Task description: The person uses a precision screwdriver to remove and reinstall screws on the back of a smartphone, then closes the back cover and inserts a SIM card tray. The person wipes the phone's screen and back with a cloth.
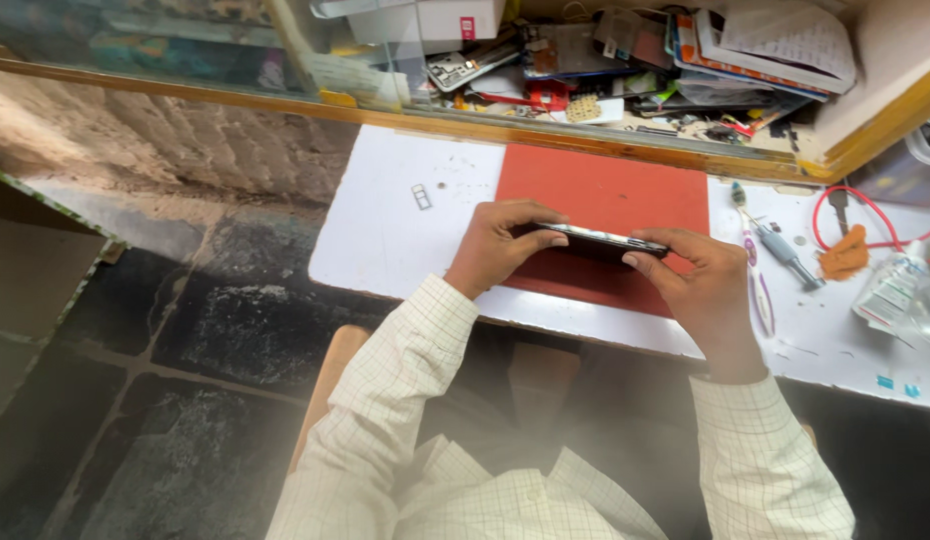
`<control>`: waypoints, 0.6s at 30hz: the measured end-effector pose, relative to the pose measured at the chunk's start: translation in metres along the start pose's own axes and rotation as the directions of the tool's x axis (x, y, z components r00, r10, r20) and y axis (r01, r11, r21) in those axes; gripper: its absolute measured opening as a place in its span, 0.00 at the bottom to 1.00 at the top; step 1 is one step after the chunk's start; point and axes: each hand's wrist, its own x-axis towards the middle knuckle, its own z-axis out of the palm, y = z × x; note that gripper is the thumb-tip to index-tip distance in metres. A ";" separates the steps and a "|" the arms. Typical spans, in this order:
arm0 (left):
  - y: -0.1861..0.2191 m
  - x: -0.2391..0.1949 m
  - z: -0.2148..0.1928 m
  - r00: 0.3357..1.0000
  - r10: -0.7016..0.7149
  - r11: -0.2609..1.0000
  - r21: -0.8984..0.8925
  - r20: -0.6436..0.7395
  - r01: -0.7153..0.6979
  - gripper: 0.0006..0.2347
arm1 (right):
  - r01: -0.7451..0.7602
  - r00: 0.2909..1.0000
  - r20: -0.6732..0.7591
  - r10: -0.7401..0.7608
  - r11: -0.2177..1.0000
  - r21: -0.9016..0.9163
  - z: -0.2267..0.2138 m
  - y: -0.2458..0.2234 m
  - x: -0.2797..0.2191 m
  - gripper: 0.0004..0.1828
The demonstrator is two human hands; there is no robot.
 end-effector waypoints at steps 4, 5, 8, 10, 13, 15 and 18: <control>-0.005 0.000 -0.001 1.000 0.008 1.000 0.019 0.002 -0.008 0.08 | -0.152 0.988 0.043 0.146 0.958 0.245 -0.003 0.015 -0.006 0.16; -0.005 0.000 -0.001 1.000 0.002 1.000 0.022 0.004 -0.002 0.08 | -0.191 0.982 0.061 0.181 0.934 0.301 -0.003 0.018 -0.007 0.16; -0.006 0.000 -0.001 1.000 -0.002 0.999 0.042 0.010 0.002 0.08 | -0.190 0.982 0.068 0.177 0.929 0.318 -0.002 0.024 -0.007 0.16; -0.007 0.000 -0.001 1.000 -0.011 0.999 0.031 0.013 0.011 0.08 | -0.169 0.985 0.063 0.157 0.934 0.315 -0.002 0.026 -0.007 0.15; -0.010 0.000 -0.001 1.000 0.006 1.000 0.017 0.012 -0.006 0.08 | -0.147 0.989 0.050 0.138 0.943 0.299 -0.001 0.027 -0.008 0.14; -0.011 0.000 0.000 1.000 0.011 1.000 -0.001 0.017 -0.011 0.08 | -0.140 0.990 0.039 0.135 0.955 0.260 -0.002 0.025 -0.009 0.14; -0.011 0.000 0.000 1.000 0.001 1.000 -0.012 0.018 -0.001 0.08 | -0.121 0.993 0.025 0.118 0.979 0.164 -0.004 0.016 -0.007 0.14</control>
